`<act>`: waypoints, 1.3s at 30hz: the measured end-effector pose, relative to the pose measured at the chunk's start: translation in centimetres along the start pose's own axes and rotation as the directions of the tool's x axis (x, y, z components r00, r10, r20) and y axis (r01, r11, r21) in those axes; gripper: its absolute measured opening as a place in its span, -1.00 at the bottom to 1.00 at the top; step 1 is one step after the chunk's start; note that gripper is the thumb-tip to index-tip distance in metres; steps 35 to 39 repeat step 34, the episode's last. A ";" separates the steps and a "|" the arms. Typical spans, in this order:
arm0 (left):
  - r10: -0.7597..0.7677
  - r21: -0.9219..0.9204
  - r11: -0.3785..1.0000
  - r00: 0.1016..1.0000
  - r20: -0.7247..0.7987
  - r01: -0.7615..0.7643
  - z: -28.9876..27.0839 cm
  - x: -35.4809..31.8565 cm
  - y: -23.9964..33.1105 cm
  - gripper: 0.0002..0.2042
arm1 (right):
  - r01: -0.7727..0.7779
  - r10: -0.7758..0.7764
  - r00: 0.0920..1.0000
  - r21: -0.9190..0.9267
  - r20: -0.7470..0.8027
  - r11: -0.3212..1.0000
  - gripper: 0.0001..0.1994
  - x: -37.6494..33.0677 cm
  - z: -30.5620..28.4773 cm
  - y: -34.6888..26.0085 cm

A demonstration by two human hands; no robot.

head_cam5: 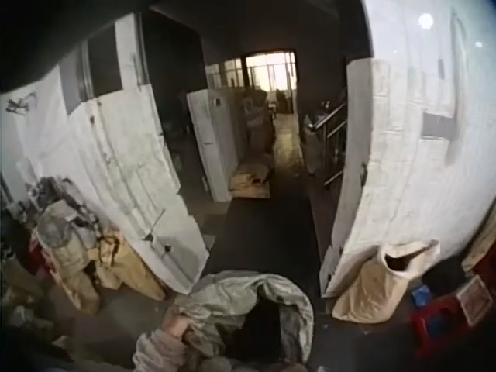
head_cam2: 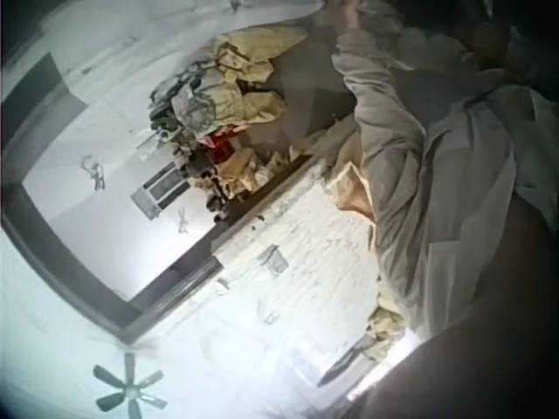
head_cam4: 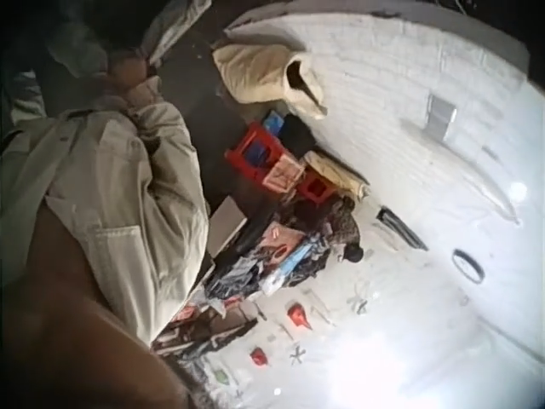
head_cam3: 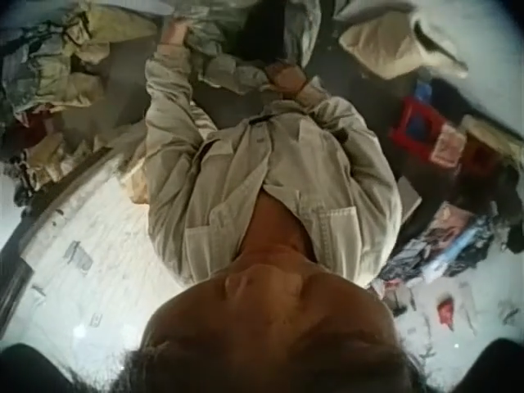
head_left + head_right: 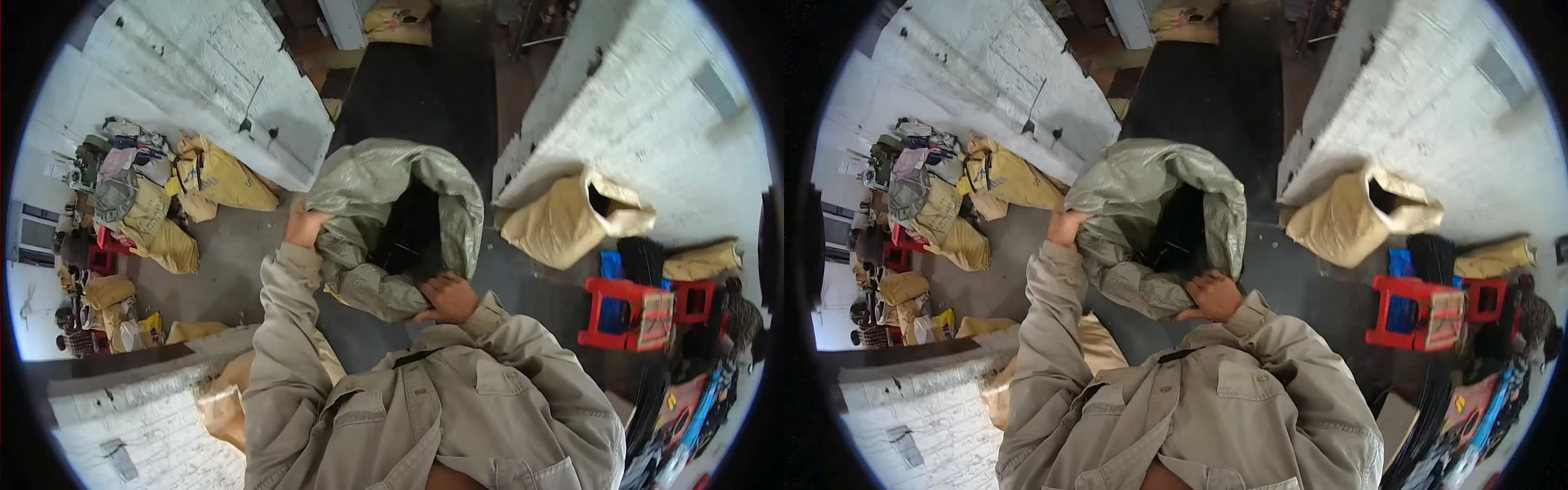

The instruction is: The person is packaging items into large yellow sacks, tying them closed with cord, and organizing them on the production floor.

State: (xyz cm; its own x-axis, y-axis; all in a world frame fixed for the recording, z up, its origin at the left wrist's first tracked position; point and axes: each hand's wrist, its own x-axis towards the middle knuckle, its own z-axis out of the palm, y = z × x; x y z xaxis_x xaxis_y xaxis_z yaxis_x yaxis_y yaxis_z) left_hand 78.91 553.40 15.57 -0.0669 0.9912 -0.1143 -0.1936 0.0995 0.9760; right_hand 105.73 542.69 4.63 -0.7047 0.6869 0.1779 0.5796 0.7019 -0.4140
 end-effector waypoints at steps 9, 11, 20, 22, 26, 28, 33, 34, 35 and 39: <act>0.185 0.487 0.871 0.962 -0.203 -0.065 -7.1 16.6 -7.4 -0.66 | 0.006 0.025 0.988 -0.206 0.150 0.979 -0.76 14.1 -4.2 18.8; -0.104 -0.076 0.994 0.944 -0.313 0.084 -4.2 20.0 -6.8 -0.69 | -0.010 0.076 0.976 -0.300 0.206 0.954 -0.80 16.4 -4.7 22.3; 0.050 -0.080 0.991 0.858 -0.510 -0.105 -3.7 39.0 -10.6 -0.88 | -0.040 0.071 0.918 -0.086 0.390 0.995 -0.75 31.5 -5.6 35.8; 0.159 0.080 0.987 0.789 -0.593 -0.139 -4.1 45.2 -13.3 -0.89 | -0.267 0.208 0.880 0.080 0.428 0.960 -0.74 36.0 -8.4 38.0; 0.013 -0.208 0.975 0.951 -0.309 -0.081 -4.4 56.3 -12.3 -0.88 | -0.406 0.420 0.907 0.361 0.042 0.840 -0.71 44.0 -17.0 45.1; 0.045 -0.195 0.972 0.916 -0.399 -0.132 -3.8 61.7 -10.9 -0.87 | 0.200 0.621 0.705 0.936 -0.343 0.291 -0.86 47.5 -20.3 49.3; 0.063 -0.134 0.977 0.827 -0.559 -0.165 -4.7 72.9 -7.4 -0.79 | 0.449 0.227 0.534 0.500 -0.815 0.740 -0.88 55.0 -38.7 57.1; 0.060 -0.111 0.983 0.836 -0.546 -0.143 -4.5 75.2 -6.4 -0.74 | 0.467 0.218 0.540 0.504 -0.813 0.726 -0.88 57.0 -39.8 59.9; 0.060 -0.111 0.983 0.836 -0.546 -0.143 -4.5 75.2 -6.4 -0.74 | 0.467 0.218 0.540 0.504 -0.813 0.726 -0.88 57.0 -39.8 59.9; 0.060 -0.111 0.983 0.836 -0.546 -0.143 -4.5 75.2 -6.4 -0.74 | 0.467 0.218 0.540 0.504 -0.813 0.726 -0.88 57.0 -39.8 59.9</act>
